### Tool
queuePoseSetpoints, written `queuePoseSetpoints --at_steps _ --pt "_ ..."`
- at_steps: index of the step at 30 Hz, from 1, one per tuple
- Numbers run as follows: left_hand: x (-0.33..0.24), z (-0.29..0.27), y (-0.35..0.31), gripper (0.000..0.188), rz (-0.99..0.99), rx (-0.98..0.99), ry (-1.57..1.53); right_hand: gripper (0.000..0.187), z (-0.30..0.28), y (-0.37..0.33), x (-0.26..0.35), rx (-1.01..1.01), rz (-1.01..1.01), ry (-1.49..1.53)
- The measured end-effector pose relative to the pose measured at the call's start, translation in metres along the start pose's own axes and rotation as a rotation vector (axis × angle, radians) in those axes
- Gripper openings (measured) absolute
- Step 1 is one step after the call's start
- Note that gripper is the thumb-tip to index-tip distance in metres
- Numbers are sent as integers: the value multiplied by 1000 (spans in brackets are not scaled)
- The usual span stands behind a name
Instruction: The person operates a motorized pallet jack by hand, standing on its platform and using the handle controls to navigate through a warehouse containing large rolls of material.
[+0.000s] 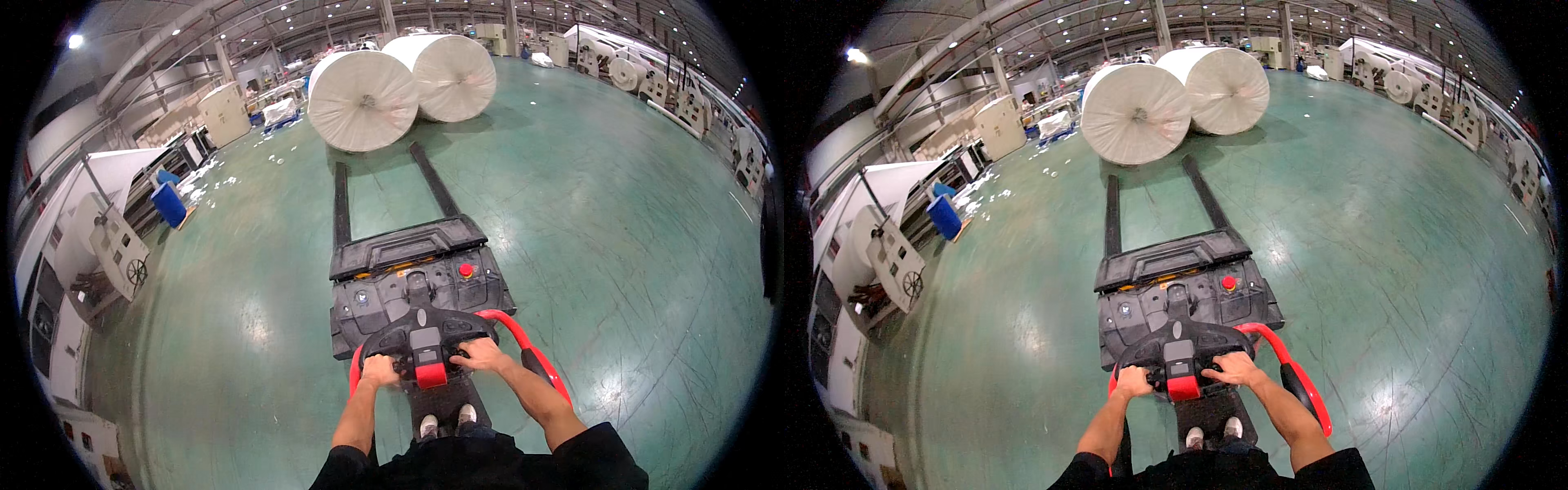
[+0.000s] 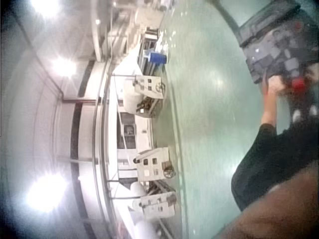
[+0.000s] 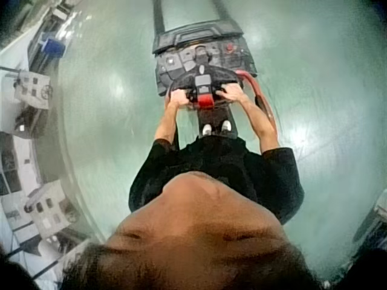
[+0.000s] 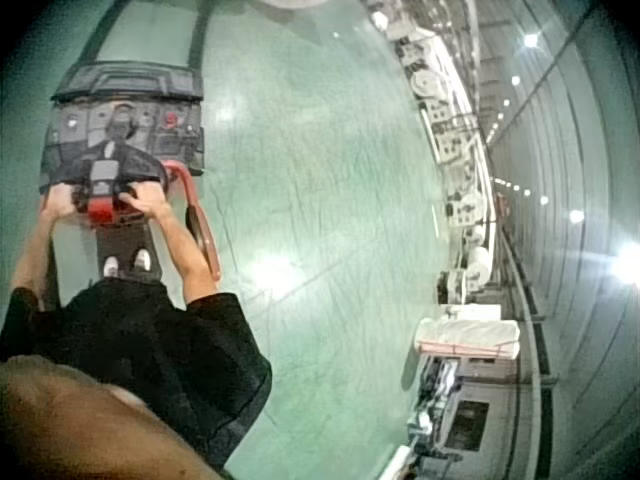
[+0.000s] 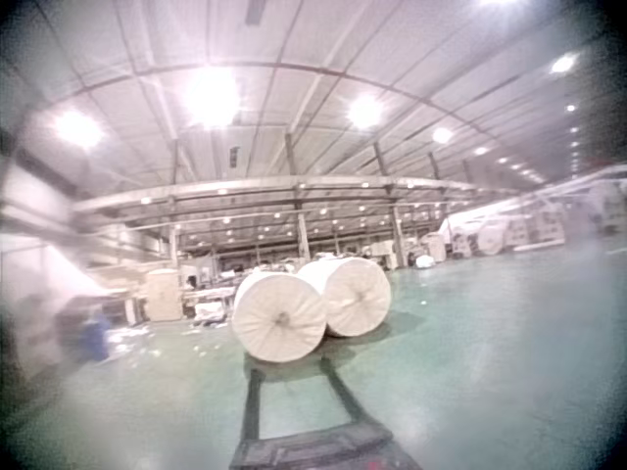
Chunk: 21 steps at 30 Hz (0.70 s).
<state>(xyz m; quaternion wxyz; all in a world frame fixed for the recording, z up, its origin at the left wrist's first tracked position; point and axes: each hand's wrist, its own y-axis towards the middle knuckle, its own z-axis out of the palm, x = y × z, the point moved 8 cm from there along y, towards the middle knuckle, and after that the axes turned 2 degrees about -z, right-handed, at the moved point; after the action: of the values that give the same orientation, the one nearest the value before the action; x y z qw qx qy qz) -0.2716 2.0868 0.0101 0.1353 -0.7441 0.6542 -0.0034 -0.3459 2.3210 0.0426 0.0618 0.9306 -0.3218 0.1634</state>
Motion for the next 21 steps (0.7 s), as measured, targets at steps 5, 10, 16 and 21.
queuePoseSetpoints --at_steps 5,10,16,21 --pt "2 -2 -5 43 -10 -27 -10 70 -1 0 3 30 36 19" --pt "-1 -4 -7 38 -14 -20 15 63 5 2 -1 40 16 -3" --pt "2 2 -18 38 -7 -9 -19 63 7 -1 6 -97 -107 30" --pt "-13 -15 -18 51 31 -4 -136 53 7 3 -10 -42 -25 36"
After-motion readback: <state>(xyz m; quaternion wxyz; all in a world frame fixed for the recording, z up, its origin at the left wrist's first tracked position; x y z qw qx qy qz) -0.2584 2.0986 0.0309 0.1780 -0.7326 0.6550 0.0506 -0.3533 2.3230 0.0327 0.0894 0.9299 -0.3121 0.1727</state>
